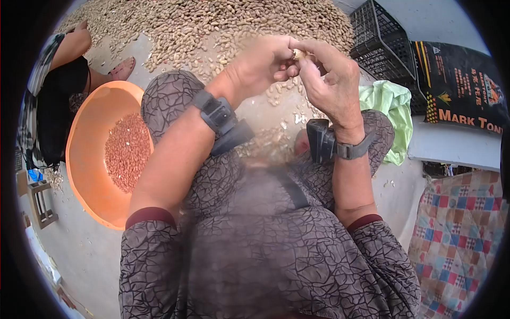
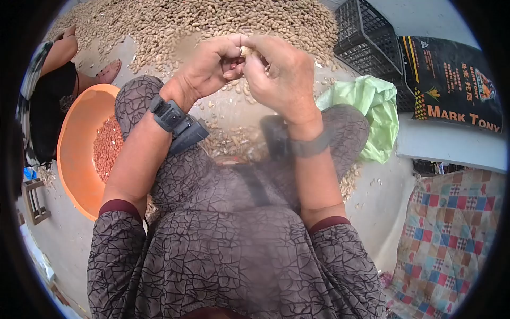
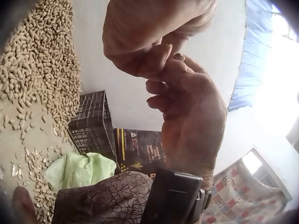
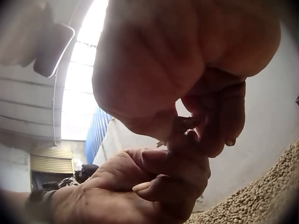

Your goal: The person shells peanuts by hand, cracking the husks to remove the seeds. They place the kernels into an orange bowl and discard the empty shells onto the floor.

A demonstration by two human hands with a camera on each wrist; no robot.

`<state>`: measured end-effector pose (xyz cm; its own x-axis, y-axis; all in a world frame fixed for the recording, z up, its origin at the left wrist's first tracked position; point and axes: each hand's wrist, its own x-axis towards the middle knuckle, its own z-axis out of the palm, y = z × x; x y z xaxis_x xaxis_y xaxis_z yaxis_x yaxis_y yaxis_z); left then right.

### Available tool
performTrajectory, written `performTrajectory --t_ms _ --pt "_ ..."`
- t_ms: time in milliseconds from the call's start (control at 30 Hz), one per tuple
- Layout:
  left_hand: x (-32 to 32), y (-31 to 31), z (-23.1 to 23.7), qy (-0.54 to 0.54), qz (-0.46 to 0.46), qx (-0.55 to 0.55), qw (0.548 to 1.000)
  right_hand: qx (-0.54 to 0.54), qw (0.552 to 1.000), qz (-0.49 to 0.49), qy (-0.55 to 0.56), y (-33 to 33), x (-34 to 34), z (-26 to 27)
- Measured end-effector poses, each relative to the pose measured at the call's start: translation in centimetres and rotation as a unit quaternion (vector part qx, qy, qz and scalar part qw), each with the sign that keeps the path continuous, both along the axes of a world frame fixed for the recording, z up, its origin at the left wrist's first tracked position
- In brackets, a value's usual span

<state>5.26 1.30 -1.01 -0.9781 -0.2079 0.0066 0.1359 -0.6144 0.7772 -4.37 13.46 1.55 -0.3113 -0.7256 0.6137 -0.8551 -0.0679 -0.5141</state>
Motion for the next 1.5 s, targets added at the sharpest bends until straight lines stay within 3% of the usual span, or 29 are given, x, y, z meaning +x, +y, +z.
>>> performTrajectory --t_ms 267,367,500,533,567,600,633,767,867,1033,1100,1167,1200,1233,1300,1433,1500 --pt "1.1 0.0 0.3 0.007 0.003 -0.007 1.0 -0.025 0.999 -0.025 0.033 0.0 0.9 0.6" --pt "2.1 0.2 1.1 -0.052 0.029 0.009 0.998 -0.021 1.0 -0.022 -0.001 0.1 1.5 1.6" --pt "2.8 -0.2 1.0 -0.094 0.093 -0.034 0.991 0.052 0.998 0.005 -0.04 0.4 0.4 3.5" --pt "2.9 -0.6 0.7 -0.072 0.105 -0.035 0.991 0.165 0.973 0.078 -0.139 0.4 0.3 4.0" --pt "3.1 -0.9 0.5 -0.051 0.116 -0.036 0.991 0.273 0.921 0.15 -0.234 0.5 0.1 4.3" --pt "3.4 -1.2 0.5 -0.038 0.111 -0.005 0.993 0.367 0.883 0.144 -0.255 0.7 -0.4 4.6" --pt "3.6 -1.5 0.5 -0.042 0.111 -0.008 0.993 0.364 0.883 0.146 -0.259 0.7 -1.1 4.2" --pt "4.5 -3.0 0.0 -0.076 0.096 -0.024 0.992 0.224 0.914 0.073 -0.331 -0.6 -6.1 -0.5" --pt "5.1 -3.9 0.8 -0.09 0.084 -0.047 0.991 0.232 0.906 0.048 -0.351 -1.8 -9.1 -4.3" --pt "5.3 -3.6 4.6 -0.109 0.122 -0.009 0.986 0.339 0.844 0.039 -0.414 -4.2 -12.1 -14.4" --pt "5.5 -3.4 7.1 -0.118 0.1 -0.065 0.986 0.347 0.835 0.022 -0.426 -4.1 -11.8 -18.9" --pt "5.9 -4.4 10.3 -0.117 0.029 -0.05 0.991 0.364 0.821 0.019 -0.439 -4.3 -11.5 -23.9" --pt "5.0 -5.3 10.8 -0.062 0.003 -0.073 0.995 0.38 0.814 0.001 -0.44 -4.0 -11.4 -25.2" --pt "4.0 -5.3 12.3 -0.1 -0.067 -0.028 0.992 0.397 0.806 -0.018 -0.439 -3.5 -11.1 -26.6" --pt "3.8 -2.7 14.5 -0.172 0.089 -0.051 0.98 0.41 0.817 -0.029 -0.404 -2.8 -10.6 -29.9" --pt "5.2 -8.5 14.9 -0.163 0.101 -0.151 0.97 0.411 0.863 -0.038 -0.292 -2.4 -10.2 -32.2" --pt "4.7 -9.2 14.6 -0.18 0.106 -0.143 0.967 0.421 0.864 -0.064 -0.267 -2.6 -10.1 -32.2"
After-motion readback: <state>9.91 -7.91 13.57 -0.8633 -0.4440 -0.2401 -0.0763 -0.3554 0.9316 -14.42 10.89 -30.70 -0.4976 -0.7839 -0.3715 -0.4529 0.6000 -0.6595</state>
